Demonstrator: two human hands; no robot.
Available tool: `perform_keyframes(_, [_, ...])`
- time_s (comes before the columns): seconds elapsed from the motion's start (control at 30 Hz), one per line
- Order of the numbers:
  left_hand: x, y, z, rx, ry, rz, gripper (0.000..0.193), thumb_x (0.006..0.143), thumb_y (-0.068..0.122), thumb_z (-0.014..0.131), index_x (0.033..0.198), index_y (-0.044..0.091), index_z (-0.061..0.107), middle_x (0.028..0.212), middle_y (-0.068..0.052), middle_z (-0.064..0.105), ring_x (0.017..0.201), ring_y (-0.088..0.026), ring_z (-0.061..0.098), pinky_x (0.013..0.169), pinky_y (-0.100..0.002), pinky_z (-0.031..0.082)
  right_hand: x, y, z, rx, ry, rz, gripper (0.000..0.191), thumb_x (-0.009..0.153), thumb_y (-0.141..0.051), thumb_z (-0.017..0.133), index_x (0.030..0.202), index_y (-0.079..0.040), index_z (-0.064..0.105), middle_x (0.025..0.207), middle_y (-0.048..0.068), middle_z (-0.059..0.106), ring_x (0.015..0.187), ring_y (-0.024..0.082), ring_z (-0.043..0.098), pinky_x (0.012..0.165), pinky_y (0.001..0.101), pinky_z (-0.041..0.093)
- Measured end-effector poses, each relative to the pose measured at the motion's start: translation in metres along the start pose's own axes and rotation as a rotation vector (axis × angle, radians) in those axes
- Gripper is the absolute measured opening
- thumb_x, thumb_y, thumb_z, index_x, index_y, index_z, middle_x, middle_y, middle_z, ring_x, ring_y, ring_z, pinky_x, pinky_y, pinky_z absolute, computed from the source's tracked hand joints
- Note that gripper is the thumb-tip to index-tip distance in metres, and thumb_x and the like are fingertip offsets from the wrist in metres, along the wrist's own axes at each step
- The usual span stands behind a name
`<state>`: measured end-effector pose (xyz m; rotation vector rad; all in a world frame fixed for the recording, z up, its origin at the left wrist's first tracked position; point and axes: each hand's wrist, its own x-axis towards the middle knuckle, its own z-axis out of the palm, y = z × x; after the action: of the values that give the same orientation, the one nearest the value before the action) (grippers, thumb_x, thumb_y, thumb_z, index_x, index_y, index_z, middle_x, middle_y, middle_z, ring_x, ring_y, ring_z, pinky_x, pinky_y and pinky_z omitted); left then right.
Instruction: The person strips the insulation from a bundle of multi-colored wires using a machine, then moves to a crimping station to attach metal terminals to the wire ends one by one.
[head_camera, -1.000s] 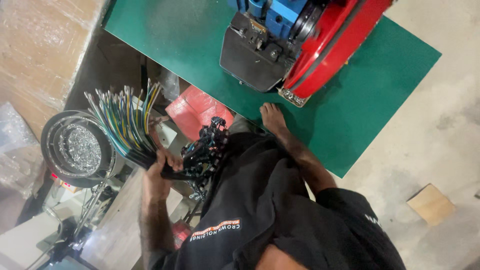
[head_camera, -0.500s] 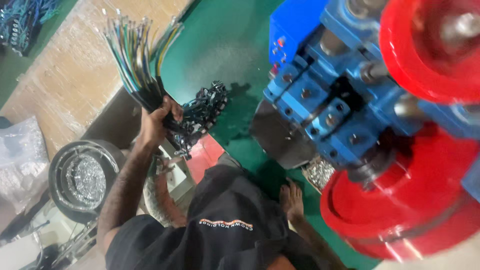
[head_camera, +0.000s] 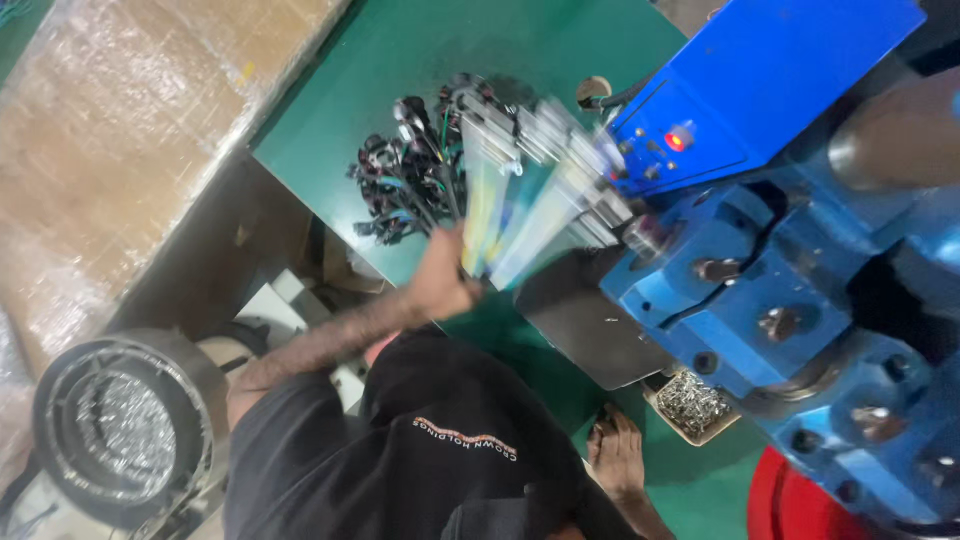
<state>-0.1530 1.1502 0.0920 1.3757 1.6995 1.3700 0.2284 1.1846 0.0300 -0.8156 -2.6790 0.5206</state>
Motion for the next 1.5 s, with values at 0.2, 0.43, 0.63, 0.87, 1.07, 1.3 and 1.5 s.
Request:
perform_keyframes(0.2, [-0.05, -0.032, 0.059, 0.259, -0.224, 0.312, 0.049, 0.053, 0.022, 0.073, 0.096, 0.002, 0.062, 0.088, -0.015, 0.061, 0.087, -0.037, 0.06, 0.092, -0.049, 0.046, -0.015, 0.011, 0.016, -0.211, 0.064, -0.056, 0.017, 0.096, -0.011, 0.064, 0.106, -0.001, 0.055, 0.111, 0.024, 0.057, 0.103, 0.044, 0.057, 0.087, 0.0555, 0.049])
perform_keyframes(0.43, [-0.08, -0.102, 0.085, 0.697, -0.417, 0.735, 0.03, 0.072, 0.024, 0.073, 0.095, 0.009, 0.06, 0.089, -0.007, 0.056, 0.093, -0.026, 0.057, 0.095, -0.045, 0.045, -0.027, 0.009, 0.022, -0.136, 0.169, 0.008, 0.021, 0.088, -0.009, 0.062, 0.105, -0.002, 0.052, 0.123, 0.026, 0.061, 0.113, 0.041, 0.059, 0.094, 0.0515, 0.048])
perform_keyframes(0.63, [-0.073, -0.109, 0.087, 0.764, -0.426, 0.765, 0.028, 0.078, 0.024, 0.073, 0.102, 0.014, 0.062, 0.1, -0.003, 0.057, 0.106, -0.023, 0.057, 0.101, -0.043, 0.045, -0.016, -0.007, 0.02, -0.185, 0.276, 0.203, 0.009, 0.094, 0.0, 0.06, 0.101, -0.004, 0.056, 0.127, 0.021, 0.062, 0.117, 0.039, 0.062, 0.103, 0.0504, 0.049])
perform_keyframes(0.87, [-0.067, -0.099, 0.083, 0.537, -0.51, 0.833, 0.073, 0.073, 0.064, 0.072, 0.122, 0.011, 0.067, 0.124, -0.002, 0.063, 0.113, -0.023, 0.056, 0.102, -0.046, 0.041, -0.019, -0.019, 0.012, -0.36, 0.54, 0.517, 0.019, 0.089, 0.003, 0.066, 0.104, -0.003, 0.055, 0.123, 0.021, 0.059, 0.119, 0.042, 0.055, 0.107, 0.0539, 0.046])
perform_keyframes(1.07, [-0.07, -0.086, 0.084, 0.543, -0.484, 0.815, 0.076, 0.074, 0.065, 0.072, 0.127, 0.01, 0.067, 0.126, -0.003, 0.063, 0.119, -0.024, 0.056, 0.103, -0.045, 0.041, -0.03, -0.011, 0.017, -0.428, 0.698, 0.768, 0.023, 0.089, 0.001, 0.069, 0.108, -0.003, 0.055, 0.118, 0.022, 0.056, 0.116, 0.043, 0.054, 0.101, 0.0543, 0.045])
perform_keyframes(1.3, [-0.058, -0.073, 0.089, 0.447, -0.498, 0.759, 0.071, 0.075, 0.066, 0.075, 0.118, 0.01, 0.071, 0.122, -0.004, 0.069, 0.11, -0.023, 0.061, 0.101, -0.045, 0.041, -0.002, -0.019, 0.027, -0.214, 0.935, 0.535, 0.016, 0.1, 0.007, 0.072, 0.113, -0.002, 0.066, 0.114, 0.015, 0.071, 0.101, 0.033, 0.068, 0.087, 0.0424, 0.058])
perform_keyframes(1.5, [-0.061, -0.064, 0.1, 0.277, -0.53, 0.664, 0.044, 0.085, 0.048, 0.079, 0.115, 0.016, 0.074, 0.117, 0.002, 0.073, 0.107, -0.018, 0.066, 0.095, -0.04, 0.041, 0.075, -0.003, 0.012, -0.078, 0.594, 0.266, 0.02, 0.095, -0.005, 0.079, 0.114, -0.01, 0.076, 0.111, 0.008, 0.069, 0.104, 0.027, 0.068, 0.086, 0.0373, 0.058])
